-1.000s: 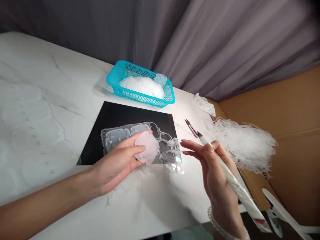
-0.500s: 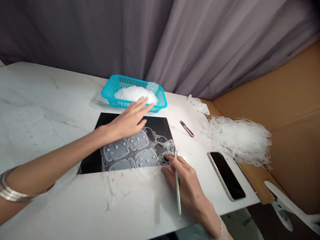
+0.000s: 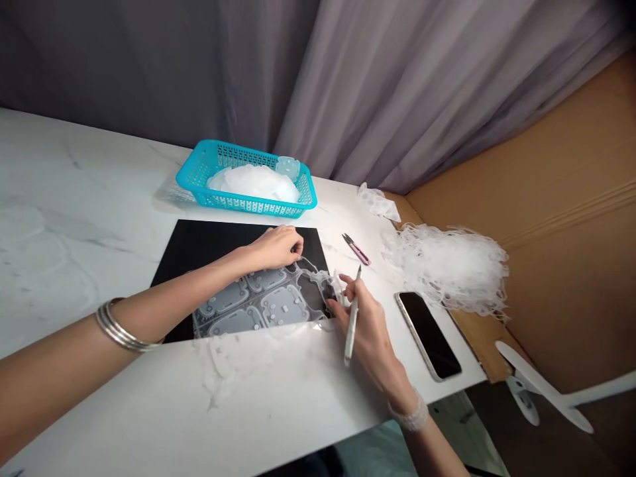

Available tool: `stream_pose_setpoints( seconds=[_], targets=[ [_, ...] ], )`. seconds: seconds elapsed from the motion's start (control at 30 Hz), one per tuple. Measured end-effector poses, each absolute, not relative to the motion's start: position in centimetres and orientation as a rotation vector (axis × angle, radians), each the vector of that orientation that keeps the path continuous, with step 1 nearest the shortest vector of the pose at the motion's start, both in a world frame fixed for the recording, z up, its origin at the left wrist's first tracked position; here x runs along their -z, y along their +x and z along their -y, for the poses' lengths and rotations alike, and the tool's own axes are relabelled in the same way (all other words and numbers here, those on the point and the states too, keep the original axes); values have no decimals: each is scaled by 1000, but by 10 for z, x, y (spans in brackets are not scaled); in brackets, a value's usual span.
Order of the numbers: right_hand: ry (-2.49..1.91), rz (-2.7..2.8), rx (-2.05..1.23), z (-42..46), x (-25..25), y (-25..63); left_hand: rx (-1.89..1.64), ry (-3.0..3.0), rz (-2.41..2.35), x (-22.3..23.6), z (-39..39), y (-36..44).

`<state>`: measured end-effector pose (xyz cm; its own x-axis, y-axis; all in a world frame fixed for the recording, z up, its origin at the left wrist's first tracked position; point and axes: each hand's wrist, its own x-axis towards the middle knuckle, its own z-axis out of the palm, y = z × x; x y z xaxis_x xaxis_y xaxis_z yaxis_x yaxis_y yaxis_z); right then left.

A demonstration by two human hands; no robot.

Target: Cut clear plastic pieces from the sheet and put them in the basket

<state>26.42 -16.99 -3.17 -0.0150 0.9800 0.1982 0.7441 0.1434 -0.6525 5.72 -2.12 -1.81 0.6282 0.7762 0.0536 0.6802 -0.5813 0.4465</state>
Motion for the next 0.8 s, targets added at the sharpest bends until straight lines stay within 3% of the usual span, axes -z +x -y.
stream_pose_setpoints(
  seconds=[0.43, 0.57, 0.8],
  targets=[
    [-1390, 1254, -828, 56, 16, 320, -605, 2435, -1507, 20, 3, 74],
    [-1372, 962, -798, 65, 10, 331, -591, 2543, -1395, 21, -1, 71],
    [-1310, 1186, -853, 131, 1, 275, -514, 2709, -1211, 13, 63, 41]
  ],
)
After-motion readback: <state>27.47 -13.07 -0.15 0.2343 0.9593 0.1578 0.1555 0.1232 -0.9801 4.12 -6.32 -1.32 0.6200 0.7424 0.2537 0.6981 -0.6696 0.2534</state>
